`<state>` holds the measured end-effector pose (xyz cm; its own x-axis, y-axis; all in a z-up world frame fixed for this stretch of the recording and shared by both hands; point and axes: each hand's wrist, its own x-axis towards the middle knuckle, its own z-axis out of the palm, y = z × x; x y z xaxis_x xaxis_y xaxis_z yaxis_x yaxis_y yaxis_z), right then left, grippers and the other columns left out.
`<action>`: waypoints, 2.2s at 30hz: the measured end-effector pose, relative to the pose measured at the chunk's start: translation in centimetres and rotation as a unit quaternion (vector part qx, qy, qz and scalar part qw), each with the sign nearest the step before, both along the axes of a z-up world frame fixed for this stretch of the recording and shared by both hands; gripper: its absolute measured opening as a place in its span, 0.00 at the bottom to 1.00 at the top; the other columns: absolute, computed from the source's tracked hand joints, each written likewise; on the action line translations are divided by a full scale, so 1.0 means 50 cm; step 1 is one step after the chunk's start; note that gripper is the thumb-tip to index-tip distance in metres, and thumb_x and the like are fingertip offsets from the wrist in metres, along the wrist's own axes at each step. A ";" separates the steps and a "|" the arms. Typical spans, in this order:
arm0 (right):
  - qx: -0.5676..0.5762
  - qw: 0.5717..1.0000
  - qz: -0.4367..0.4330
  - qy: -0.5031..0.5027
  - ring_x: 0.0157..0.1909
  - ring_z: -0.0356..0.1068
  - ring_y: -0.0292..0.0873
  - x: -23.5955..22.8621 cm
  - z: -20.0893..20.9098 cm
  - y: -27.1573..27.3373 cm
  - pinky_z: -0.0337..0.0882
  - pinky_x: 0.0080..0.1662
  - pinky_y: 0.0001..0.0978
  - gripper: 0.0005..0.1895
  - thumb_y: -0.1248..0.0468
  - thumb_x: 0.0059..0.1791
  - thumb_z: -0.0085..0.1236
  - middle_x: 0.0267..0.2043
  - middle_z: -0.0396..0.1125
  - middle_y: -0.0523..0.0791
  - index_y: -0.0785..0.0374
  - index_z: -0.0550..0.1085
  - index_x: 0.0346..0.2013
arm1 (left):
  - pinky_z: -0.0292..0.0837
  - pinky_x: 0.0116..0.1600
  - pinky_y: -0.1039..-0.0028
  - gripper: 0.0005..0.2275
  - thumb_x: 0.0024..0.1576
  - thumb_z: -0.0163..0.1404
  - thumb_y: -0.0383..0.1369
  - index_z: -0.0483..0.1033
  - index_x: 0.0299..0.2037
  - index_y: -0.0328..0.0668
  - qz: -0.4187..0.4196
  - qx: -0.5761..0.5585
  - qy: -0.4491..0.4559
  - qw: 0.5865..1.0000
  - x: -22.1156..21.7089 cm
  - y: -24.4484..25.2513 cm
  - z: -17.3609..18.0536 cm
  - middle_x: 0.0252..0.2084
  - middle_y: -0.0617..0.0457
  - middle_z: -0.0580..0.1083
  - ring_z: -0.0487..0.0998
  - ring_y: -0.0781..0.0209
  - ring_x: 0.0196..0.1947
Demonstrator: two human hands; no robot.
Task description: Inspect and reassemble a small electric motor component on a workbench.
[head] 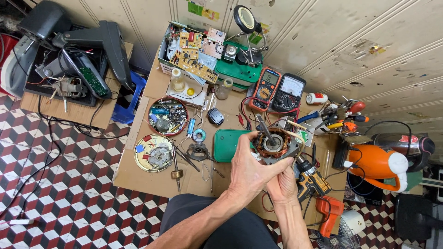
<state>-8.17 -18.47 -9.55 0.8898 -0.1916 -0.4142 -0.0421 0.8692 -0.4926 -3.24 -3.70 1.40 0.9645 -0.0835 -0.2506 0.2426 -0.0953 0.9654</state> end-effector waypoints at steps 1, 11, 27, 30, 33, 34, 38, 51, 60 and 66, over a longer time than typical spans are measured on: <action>0.000 1.000 0.000 0.000 0.62 0.68 0.47 -0.001 -0.004 -0.003 0.66 0.66 0.47 0.21 0.66 0.52 0.55 0.61 0.69 0.47 0.61 0.70 0.61 | 0.76 0.53 0.67 0.40 0.38 0.70 0.45 0.63 0.58 0.32 0.000 0.000 0.000 1.000 0.000 -0.001 0.000 0.52 0.41 0.74 0.81 0.54 0.50; 0.034 0.999 0.010 0.021 0.63 0.67 0.48 0.010 -0.010 -0.003 0.63 0.68 0.47 0.22 0.61 0.53 0.55 0.61 0.69 0.49 0.66 0.69 0.61 | 0.77 0.54 0.69 0.42 0.38 0.69 0.45 0.62 0.59 0.30 0.011 -0.019 0.008 1.000 0.008 -0.002 -0.004 0.51 0.41 0.75 0.81 0.55 0.49; -0.034 0.999 0.023 -0.002 0.51 0.70 0.39 -0.004 -0.028 -0.024 0.71 0.53 0.35 0.14 0.66 0.54 0.56 0.51 0.72 0.44 0.63 0.72 0.54 | 0.77 0.52 0.74 0.41 0.40 0.68 0.46 0.61 0.59 0.27 0.009 -0.076 0.051 0.996 0.012 0.003 -0.012 0.48 0.43 0.77 0.81 0.61 0.47; -0.039 0.998 0.040 -0.021 0.43 0.68 0.36 -0.003 -0.013 -0.017 0.68 0.43 0.29 0.10 0.66 0.55 0.58 0.44 0.70 0.41 0.62 0.73 0.51 | 0.78 0.49 0.76 0.39 0.42 0.67 0.45 0.62 0.58 0.26 0.013 -0.119 0.054 0.991 0.012 0.004 -0.027 0.47 0.43 0.78 0.81 0.63 0.45; -0.063 0.997 0.046 0.004 0.39 0.66 0.34 0.003 0.011 -0.004 0.66 0.40 0.27 0.10 0.65 0.54 0.58 0.40 0.69 0.39 0.61 0.73 0.50 | 0.78 0.44 0.77 0.38 0.42 0.67 0.45 0.62 0.57 0.27 0.021 -0.125 0.084 0.988 0.013 0.004 -0.034 0.45 0.45 0.78 0.80 0.65 0.40; -0.063 0.997 0.046 0.003 0.39 0.66 0.34 0.006 0.023 0.003 0.66 0.40 0.27 0.10 0.65 0.54 0.58 0.40 0.69 0.39 0.61 0.73 0.50 | 0.78 0.44 0.77 0.38 0.42 0.67 0.45 0.62 0.57 0.27 0.021 -0.125 0.084 0.988 0.013 0.003 -0.041 0.45 0.45 0.78 0.80 0.65 0.40; -0.094 0.994 0.037 0.051 0.38 0.66 0.33 0.009 0.034 0.013 0.66 0.40 0.26 0.11 0.63 0.53 0.55 0.39 0.69 0.39 0.61 0.73 0.49 | 0.78 0.41 0.79 0.38 0.42 0.68 0.46 0.63 0.56 0.27 0.032 -0.147 0.106 0.983 0.012 -0.001 -0.053 0.43 0.47 0.77 0.79 0.67 0.37; -0.125 0.991 0.029 0.047 0.33 0.64 0.35 -0.007 0.003 -0.007 0.63 0.33 0.26 0.09 0.62 0.54 0.58 0.34 0.69 0.43 0.66 0.74 0.42 | 0.75 0.47 0.80 0.35 0.44 0.69 0.43 0.65 0.54 0.26 0.067 -0.185 0.130 0.972 0.017 -0.011 -0.095 0.45 0.48 0.76 0.78 0.68 0.41; -0.150 0.986 0.014 0.065 0.31 0.63 0.36 -0.042 0.006 -0.024 0.61 0.30 0.25 0.09 0.61 0.54 0.57 0.32 0.68 0.44 0.66 0.74 0.41 | 0.72 0.54 0.77 0.38 0.44 0.67 0.44 0.61 0.57 0.27 0.064 -0.196 0.164 0.965 0.032 -0.009 -0.105 0.49 0.44 0.75 0.77 0.64 0.47; -0.159 0.985 0.001 0.067 0.30 0.63 0.36 -0.084 0.005 -0.055 0.63 0.30 0.26 0.10 0.61 0.54 0.58 0.32 0.69 0.45 0.67 0.74 0.39 | 0.71 0.53 0.76 0.39 0.41 0.67 0.47 0.61 0.57 0.29 0.074 -0.225 0.188 0.953 0.043 -0.011 -0.124 0.48 0.48 0.75 0.76 0.65 0.46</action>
<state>-12.39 -21.24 -9.28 0.8317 -0.3285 -0.4476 -0.1274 0.6718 -0.7297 -1.11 -4.25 -4.82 0.8236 -0.1340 -0.5511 0.5574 0.3704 0.7430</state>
